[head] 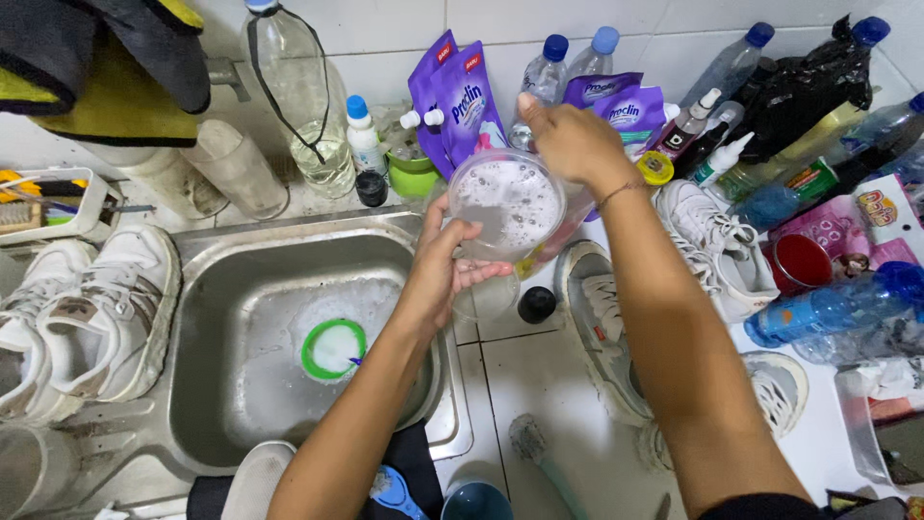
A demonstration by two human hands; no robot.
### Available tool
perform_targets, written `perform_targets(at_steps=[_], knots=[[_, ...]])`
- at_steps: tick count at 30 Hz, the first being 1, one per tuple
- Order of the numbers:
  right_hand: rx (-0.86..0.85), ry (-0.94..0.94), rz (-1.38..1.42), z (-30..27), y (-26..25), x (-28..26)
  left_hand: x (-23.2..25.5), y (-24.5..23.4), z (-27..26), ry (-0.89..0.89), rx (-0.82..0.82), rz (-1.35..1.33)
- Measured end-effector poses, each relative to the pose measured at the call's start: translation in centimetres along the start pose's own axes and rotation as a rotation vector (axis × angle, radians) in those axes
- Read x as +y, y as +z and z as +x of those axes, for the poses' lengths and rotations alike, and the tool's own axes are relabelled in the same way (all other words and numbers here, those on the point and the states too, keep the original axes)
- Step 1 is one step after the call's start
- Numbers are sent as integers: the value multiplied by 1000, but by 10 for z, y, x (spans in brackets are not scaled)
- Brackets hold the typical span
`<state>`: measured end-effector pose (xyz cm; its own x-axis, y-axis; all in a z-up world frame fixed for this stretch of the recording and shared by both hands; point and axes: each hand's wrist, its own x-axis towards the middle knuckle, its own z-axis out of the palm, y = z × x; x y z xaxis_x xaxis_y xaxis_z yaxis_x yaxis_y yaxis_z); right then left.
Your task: The person cleans a shoe by mixing cleaning solution in a cup, dipping a brush into the mixture, and scrubbing the surface and sole of the shoe over a sink.
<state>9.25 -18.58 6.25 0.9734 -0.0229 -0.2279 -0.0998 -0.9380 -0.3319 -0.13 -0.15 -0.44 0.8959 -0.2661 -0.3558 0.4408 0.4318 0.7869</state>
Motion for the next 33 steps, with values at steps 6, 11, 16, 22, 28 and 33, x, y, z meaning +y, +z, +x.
perform_targets(at_steps=[6, 11, 16, 22, 28, 33], knots=[[-31, -16, 26, -1, -8, -1, -6, -3, 2, 21, -19, -11], [33, -40, 100, 2, 3, 7, -7, -2, 4, 13, -2, -2], [6, -33, -29, -1, 0, 1, -3, 1, 0, 31, -14, -27], [-20, -43, 5, -23, -13, -13, -9, -7, 5, 29, -78, 15], [40, -8, -46, -33, -13, -24, -10, -8, 8, 44, -81, -8], [-62, 13, -94, -27, -17, -27, -11, -9, 6, 38, -81, -3]])
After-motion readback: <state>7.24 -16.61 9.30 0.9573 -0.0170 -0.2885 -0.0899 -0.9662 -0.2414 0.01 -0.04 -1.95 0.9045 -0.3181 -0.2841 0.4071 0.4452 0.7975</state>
